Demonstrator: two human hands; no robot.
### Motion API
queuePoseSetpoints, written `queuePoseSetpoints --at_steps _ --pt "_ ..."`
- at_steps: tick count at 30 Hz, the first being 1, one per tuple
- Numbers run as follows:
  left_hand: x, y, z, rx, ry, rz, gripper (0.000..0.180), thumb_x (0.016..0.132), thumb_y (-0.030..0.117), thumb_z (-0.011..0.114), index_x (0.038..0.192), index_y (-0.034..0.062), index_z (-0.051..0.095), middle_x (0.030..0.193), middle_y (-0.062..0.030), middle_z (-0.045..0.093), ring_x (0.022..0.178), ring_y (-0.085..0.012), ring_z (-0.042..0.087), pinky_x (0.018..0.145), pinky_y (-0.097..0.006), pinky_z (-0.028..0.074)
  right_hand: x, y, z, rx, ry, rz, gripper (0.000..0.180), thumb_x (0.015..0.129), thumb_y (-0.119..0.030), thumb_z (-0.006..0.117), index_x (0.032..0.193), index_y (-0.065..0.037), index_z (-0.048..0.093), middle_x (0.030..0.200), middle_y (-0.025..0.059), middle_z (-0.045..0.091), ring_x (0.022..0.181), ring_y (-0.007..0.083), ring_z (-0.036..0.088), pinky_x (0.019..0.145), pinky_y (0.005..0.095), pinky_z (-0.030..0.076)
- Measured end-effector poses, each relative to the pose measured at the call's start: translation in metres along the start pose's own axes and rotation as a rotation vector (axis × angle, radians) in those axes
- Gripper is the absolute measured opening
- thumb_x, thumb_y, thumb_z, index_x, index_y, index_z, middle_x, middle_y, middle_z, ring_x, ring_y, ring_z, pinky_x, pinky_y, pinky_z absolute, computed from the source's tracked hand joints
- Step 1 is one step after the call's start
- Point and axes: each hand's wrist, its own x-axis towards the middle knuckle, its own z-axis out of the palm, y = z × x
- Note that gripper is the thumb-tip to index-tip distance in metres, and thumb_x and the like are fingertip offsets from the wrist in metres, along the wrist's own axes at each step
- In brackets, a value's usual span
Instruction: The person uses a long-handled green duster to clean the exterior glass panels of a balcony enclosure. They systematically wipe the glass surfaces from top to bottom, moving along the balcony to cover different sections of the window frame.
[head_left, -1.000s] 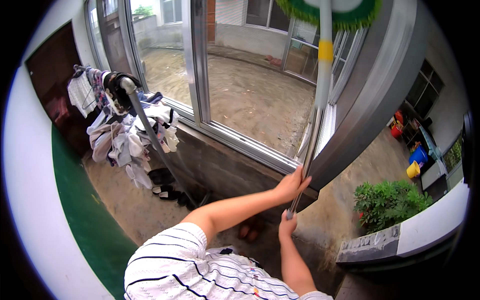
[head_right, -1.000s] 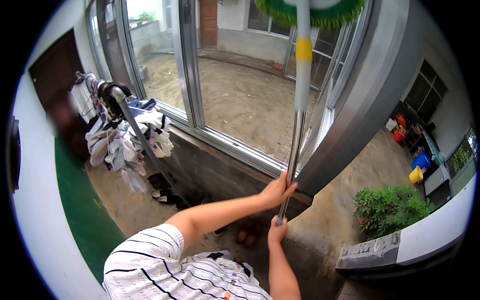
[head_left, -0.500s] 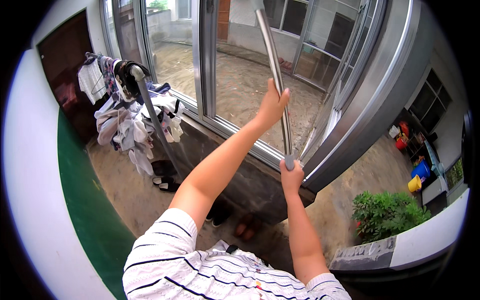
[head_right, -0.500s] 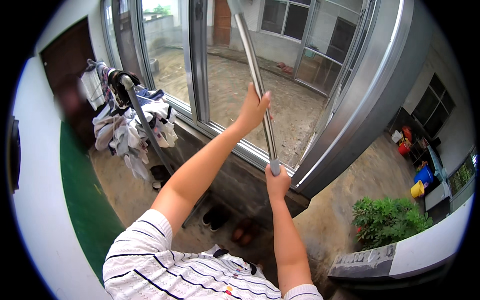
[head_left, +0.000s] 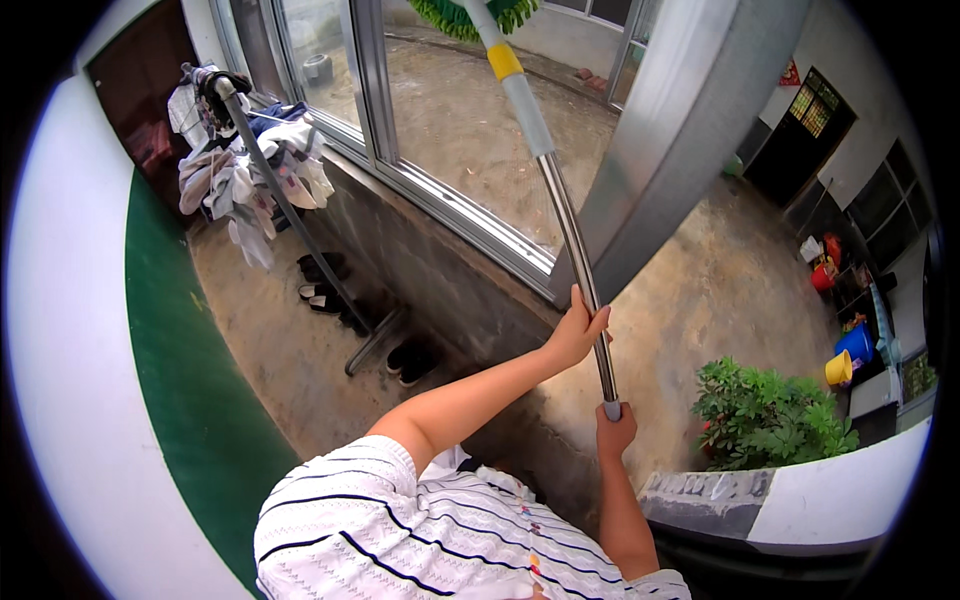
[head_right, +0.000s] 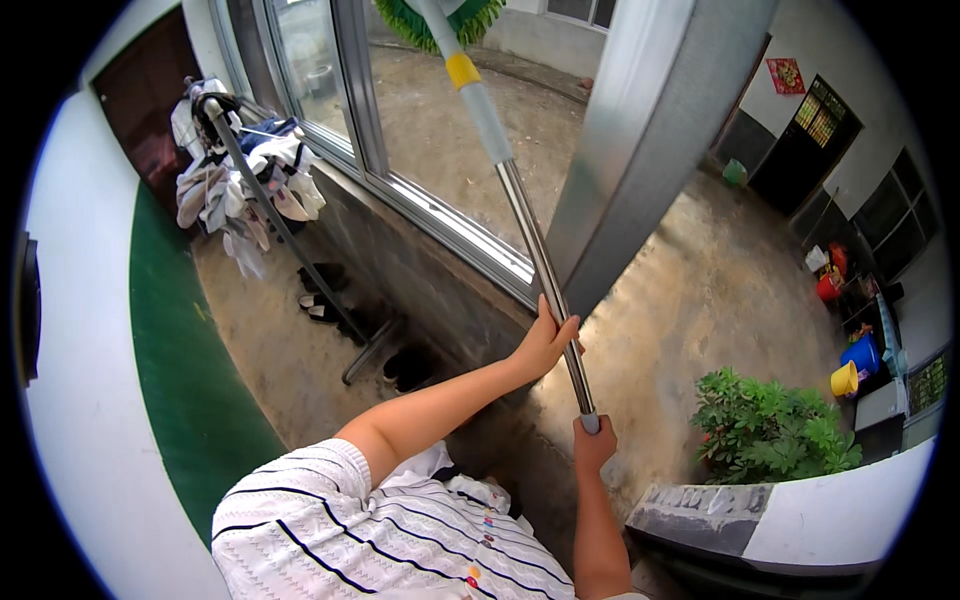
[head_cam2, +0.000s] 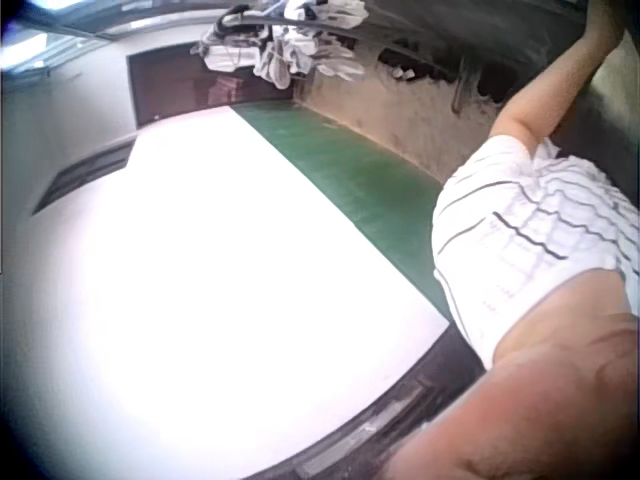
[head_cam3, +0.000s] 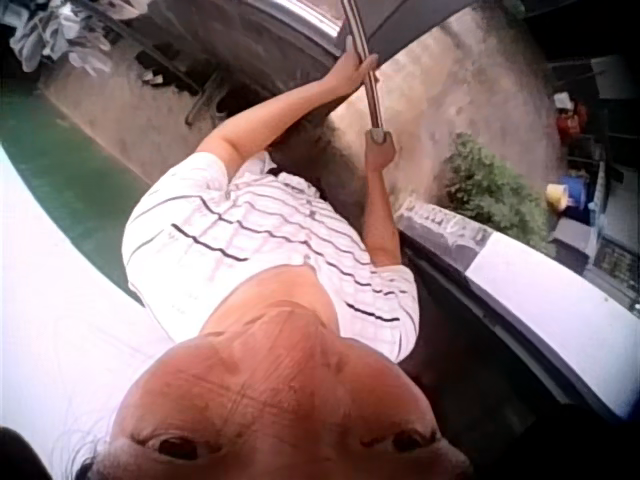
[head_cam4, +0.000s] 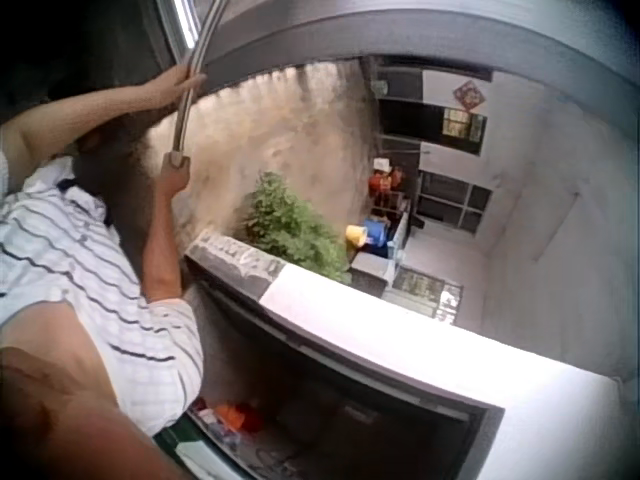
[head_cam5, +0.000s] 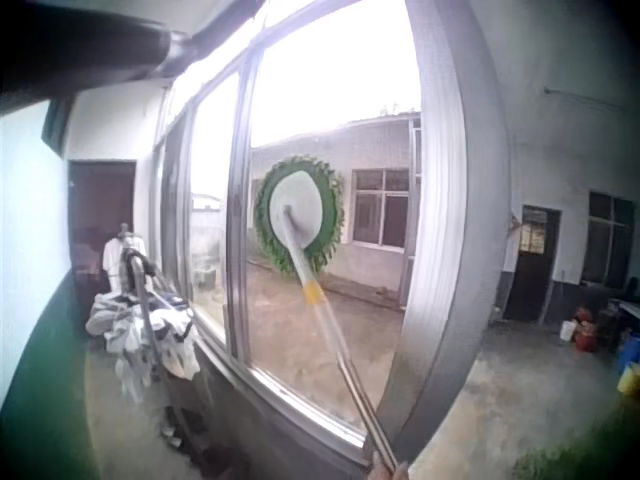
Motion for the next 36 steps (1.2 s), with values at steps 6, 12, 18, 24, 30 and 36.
queuePoseSetpoints --at_steps 6,12,18,24,30,36 --pt "-0.029 -0.035 0.028 -0.017 -0.038 -0.089 0.039 0.097 0.016 0.048 0.116 -0.0023 0.019 0.080 -0.0086 0.050 0.069 -0.0184 0.065 0.062 -0.030 0.052 -0.020 0.049 -0.015 -0.059 -0.018 0.026 0.028 0.068 -0.027 0.071 0.073 -0.005 0.056 0.065 0.0170 0.058 0.064 0.0380 0.058 0.060 0.0430 0.045" --pt "-0.040 -0.042 0.008 -0.095 -0.091 -0.087 0.059 0.097 0.018 0.050 0.130 -0.0087 0.009 0.082 -0.0087 0.053 0.069 -0.0176 0.065 0.060 -0.029 0.051 -0.039 0.049 -0.010 -0.046 -0.070 -0.068 0.027 0.070 -0.029 0.072 0.077 -0.006 0.059 0.067 0.0171 0.060 0.066 0.0396 0.059 0.059 0.0456 0.045" --pt "0.024 0.022 -0.055 -0.118 0.096 0.015 0.029 0.097 0.019 0.047 0.110 0.0038 0.026 0.071 -0.0095 0.054 0.055 -0.0210 0.062 0.049 -0.033 0.052 0.001 -0.041 0.023 -0.063 -0.034 -0.129 0.027 0.071 -0.032 0.072 0.076 -0.008 0.060 0.068 0.0147 0.061 0.065 0.0379 0.059 0.058 0.0447 0.045" --pt "0.070 0.060 -0.130 -0.104 0.144 0.093 0.028 0.097 0.022 0.046 0.110 0.0068 0.026 0.076 -0.0089 0.054 0.059 -0.0226 0.065 0.051 -0.032 0.053 0.038 -0.137 0.040 -0.047 -0.065 -0.155 0.025 0.069 -0.031 0.074 0.074 -0.010 0.060 0.068 0.0119 0.061 0.065 0.0345 0.060 0.056 0.0425 0.045" --pt "0.042 -0.001 -0.113 -0.215 0.051 -0.098 0.024 0.099 0.024 0.044 0.108 0.0101 0.026 0.085 -0.0085 0.054 0.068 -0.0249 0.067 0.063 -0.037 0.058 0.028 -0.093 0.023 -0.197 -0.084 -0.069 0.024 0.065 -0.028 0.075 0.075 -0.010 0.061 0.070 0.0108 0.062 0.067 0.0334 0.061 0.058 0.0421 0.045" --pt "0.002 -0.038 -0.066 -0.321 -0.040 -0.261 0.024 0.100 0.027 0.043 0.108 0.0135 0.025 0.093 -0.0062 0.056 0.088 -0.0262 0.067 0.076 -0.042 0.057 0.012 -0.018 -0.013 -0.314 -0.057 -0.091 0.025 0.061 -0.026 0.076 0.077 -0.011 0.063 0.072 0.0102 0.063 0.069 0.0326 0.062 0.060 0.0423 0.046"
